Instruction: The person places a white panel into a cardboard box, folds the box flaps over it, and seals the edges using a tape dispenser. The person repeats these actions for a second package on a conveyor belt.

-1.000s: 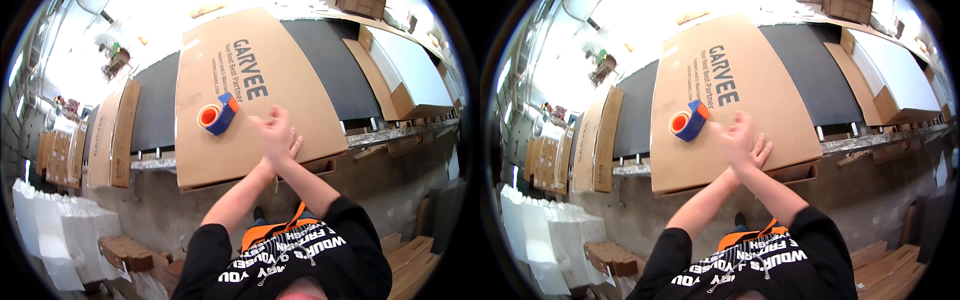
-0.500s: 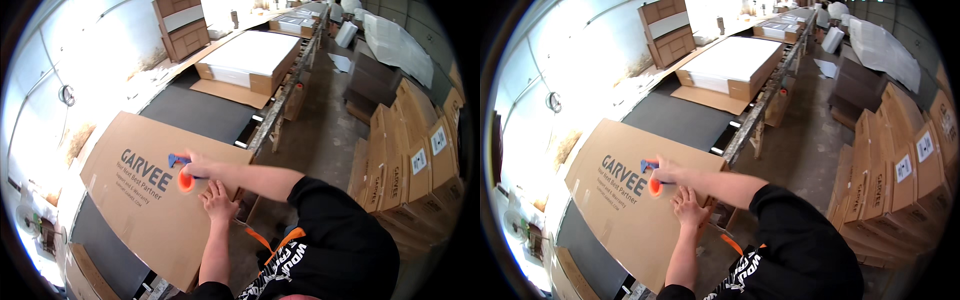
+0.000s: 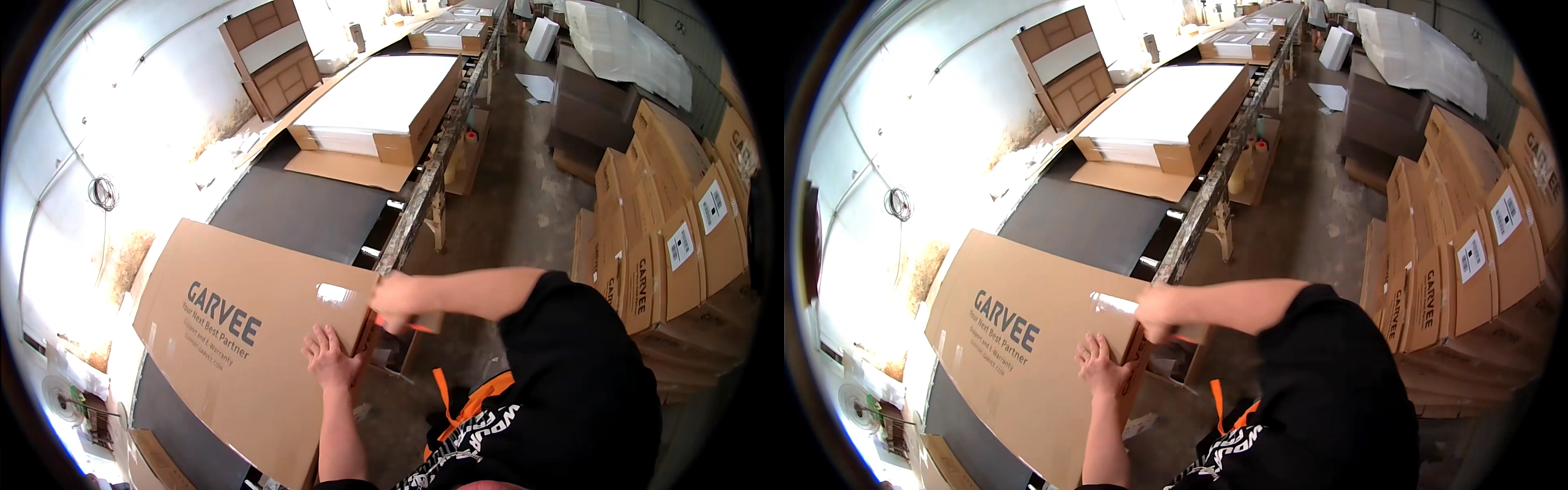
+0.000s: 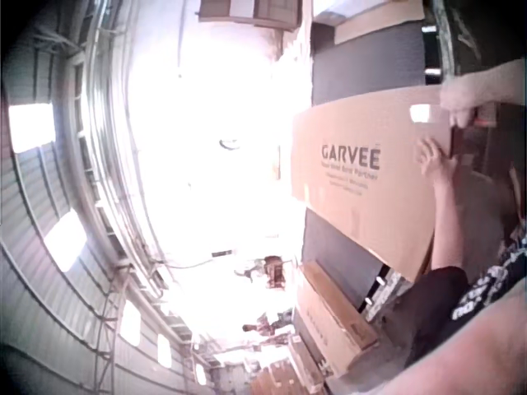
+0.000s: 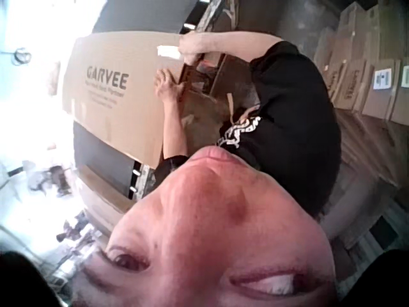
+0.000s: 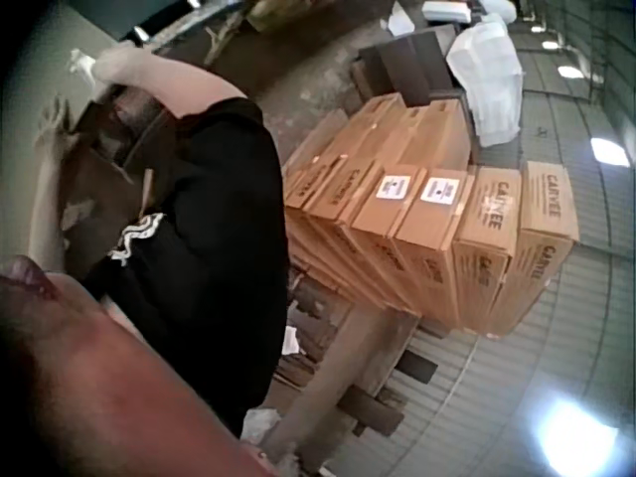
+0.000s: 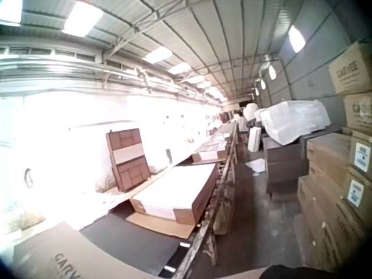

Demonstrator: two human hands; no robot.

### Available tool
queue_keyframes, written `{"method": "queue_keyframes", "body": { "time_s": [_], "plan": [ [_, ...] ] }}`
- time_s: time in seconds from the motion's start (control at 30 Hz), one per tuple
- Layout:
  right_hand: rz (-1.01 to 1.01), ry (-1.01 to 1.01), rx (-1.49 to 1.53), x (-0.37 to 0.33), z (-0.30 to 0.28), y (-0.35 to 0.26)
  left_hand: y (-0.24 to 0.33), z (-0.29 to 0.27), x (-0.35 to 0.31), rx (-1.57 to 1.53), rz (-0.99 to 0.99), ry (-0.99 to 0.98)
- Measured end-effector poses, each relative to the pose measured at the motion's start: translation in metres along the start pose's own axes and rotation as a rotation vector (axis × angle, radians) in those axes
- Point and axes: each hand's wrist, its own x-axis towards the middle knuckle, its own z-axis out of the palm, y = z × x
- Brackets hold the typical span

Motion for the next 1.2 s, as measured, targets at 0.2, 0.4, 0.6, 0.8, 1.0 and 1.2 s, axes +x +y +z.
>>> {"method": "queue_keyframes", "body": {
  "time_s": [0.2, 0.4, 0.6, 0.8, 1.0, 1.2],
  "plan": [
    [0.011, -0.073, -0.104, 0.039, 0.068, -0.02, 0.014, -0.003, 0.006, 0.048, 0.039, 0.033],
    [-0.152, -0.182, -0.057, 0.029, 0.215, -0.029, -0.008, 0.0, -0.016, 0.053, 0.016, 0.042],
    [0.198, -0.393, 0.167, -0.057, 0.274, -0.052, -0.003, -0.008, -0.007, 0.027, 0.046, 0.011],
    [0.379, -0.256, 0.359, -0.092, 0.282, -0.101, -0.069, -0.03, -0.112, -0.081, 0.104, -0.021],
    [0.113, 0.343, 0.172, -0.077, 0.167, -0.211, -0.192, -0.057, -0.275, 0.086, 0.031, 0.023],
    [-0.102, 0.591, 0.162, 0.021, -0.012, -0.365, -0.214, -0.035, -0.284, -0.183, -0.018, 0.194]
  ]
}}
